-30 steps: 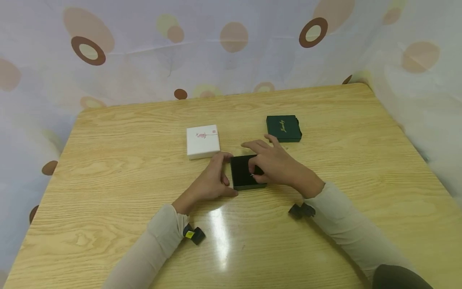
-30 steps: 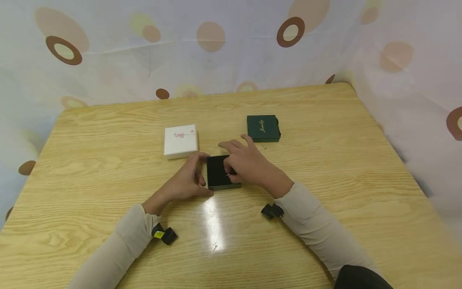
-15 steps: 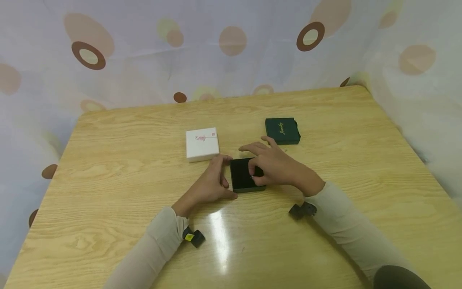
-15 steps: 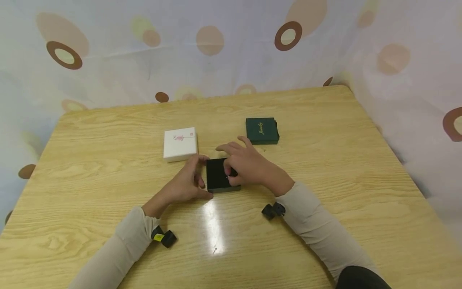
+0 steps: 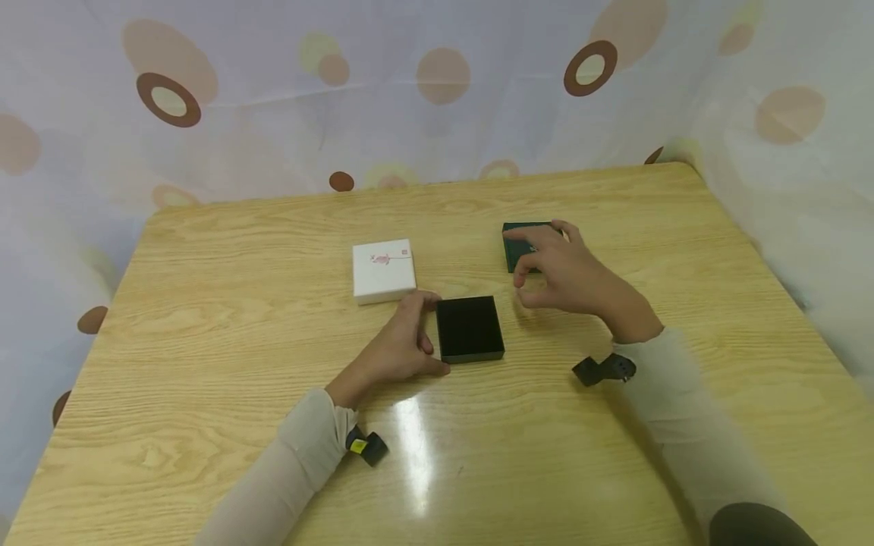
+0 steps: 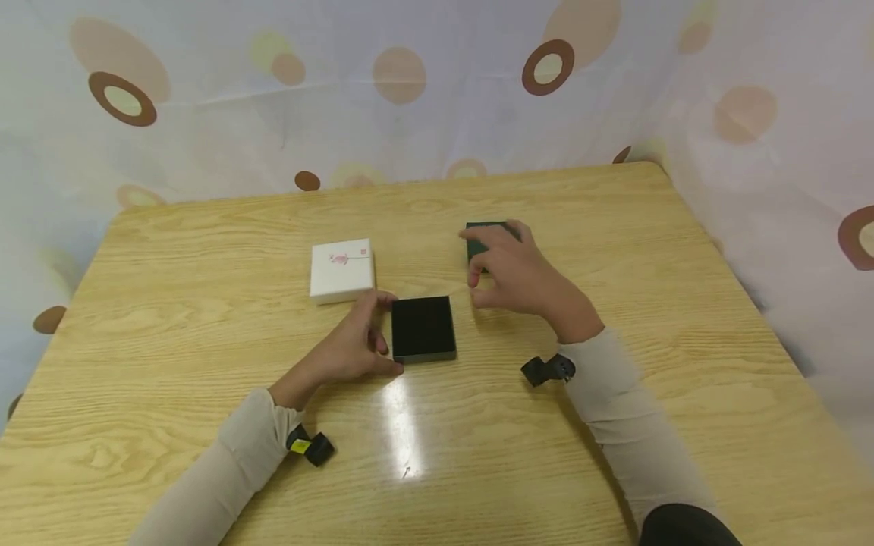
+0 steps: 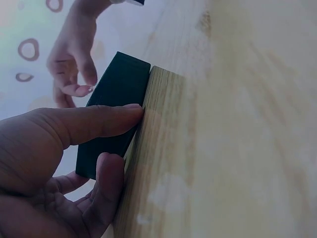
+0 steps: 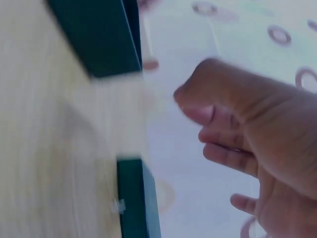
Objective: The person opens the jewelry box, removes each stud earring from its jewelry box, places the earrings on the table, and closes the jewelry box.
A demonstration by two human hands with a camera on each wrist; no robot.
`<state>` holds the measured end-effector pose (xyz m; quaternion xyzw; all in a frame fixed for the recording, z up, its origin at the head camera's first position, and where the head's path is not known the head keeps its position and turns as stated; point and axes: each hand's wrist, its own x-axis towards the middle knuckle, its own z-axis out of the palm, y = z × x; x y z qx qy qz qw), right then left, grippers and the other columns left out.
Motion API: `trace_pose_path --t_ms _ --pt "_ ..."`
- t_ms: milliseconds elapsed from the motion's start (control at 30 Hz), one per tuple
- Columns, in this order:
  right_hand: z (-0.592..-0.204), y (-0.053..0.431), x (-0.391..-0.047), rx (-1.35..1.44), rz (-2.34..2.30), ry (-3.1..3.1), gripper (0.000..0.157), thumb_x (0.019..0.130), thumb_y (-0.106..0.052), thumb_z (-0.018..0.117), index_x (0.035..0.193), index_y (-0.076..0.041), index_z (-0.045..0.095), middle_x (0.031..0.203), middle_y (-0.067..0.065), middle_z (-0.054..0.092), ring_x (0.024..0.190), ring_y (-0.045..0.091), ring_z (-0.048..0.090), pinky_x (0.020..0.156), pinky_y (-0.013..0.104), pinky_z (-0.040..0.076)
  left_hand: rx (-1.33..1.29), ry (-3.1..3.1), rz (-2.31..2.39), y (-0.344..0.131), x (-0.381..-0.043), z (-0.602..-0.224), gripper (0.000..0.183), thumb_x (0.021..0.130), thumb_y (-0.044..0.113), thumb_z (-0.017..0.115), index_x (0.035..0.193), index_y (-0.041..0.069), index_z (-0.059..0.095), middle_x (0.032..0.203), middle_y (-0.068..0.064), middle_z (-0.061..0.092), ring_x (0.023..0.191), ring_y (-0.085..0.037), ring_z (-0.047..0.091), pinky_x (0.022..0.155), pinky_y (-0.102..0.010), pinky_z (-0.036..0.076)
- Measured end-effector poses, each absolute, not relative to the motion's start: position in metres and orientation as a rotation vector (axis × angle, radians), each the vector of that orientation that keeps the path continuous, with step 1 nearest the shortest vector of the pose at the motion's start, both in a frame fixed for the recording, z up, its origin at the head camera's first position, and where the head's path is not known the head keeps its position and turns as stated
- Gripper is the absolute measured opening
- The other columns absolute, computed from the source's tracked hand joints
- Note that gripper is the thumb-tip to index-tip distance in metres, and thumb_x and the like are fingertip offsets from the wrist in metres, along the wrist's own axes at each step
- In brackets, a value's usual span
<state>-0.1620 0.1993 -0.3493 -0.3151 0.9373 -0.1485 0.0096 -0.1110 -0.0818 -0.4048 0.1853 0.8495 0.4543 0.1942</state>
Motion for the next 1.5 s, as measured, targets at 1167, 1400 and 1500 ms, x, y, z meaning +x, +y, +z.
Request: trace_pose_path --t_ms 1167,1400,1500 --pt "-0.341 0.226 -0.219 -0.67 -0.139 2.821 0.071 0.083 -0.024 0.08 0.144 -0.007 0.047 0.158 0.024 0.03 0.144 0.049 0.028 0.11 0.072 0.027 0.48 2.382 1.286 -0.081 -0.111 -0.406 0.097 0.068 0.004 0.09 0.146 0.006 0.032 0.145 -0.015 0.038 0.081 -0.015 0.057 0.074 -0.023 0.051" --pt "-0.349 0.221 -0.241 -0.65 -0.18 2.607 0.097 0.08 -0.028 0.083 0.154 0.0 0.027 0.159 0.031 0.023 0.144 0.054 0.024 0.108 0.071 0.032 0.491 2.38 1.28 -0.081 -0.11 -0.408 0.096 0.069 0.004 0.09 0.145 0.005 0.032 0.143 -0.016 0.04 0.08 -0.014 0.056 0.075 -0.023 0.05" --pt "-0.35 0.219 -0.244 -0.651 -0.218 2.582 0.098 0.079 -0.025 0.084 0.154 0.002 0.028 0.158 0.031 0.028 0.143 0.053 0.028 0.11 0.066 0.034 0.496 2.386 1.277 -0.081 -0.111 -0.407 0.096 0.068 0.004 0.09 0.145 0.005 0.033 0.141 -0.016 0.041 0.08 -0.013 0.056 0.075 -0.023 0.049"
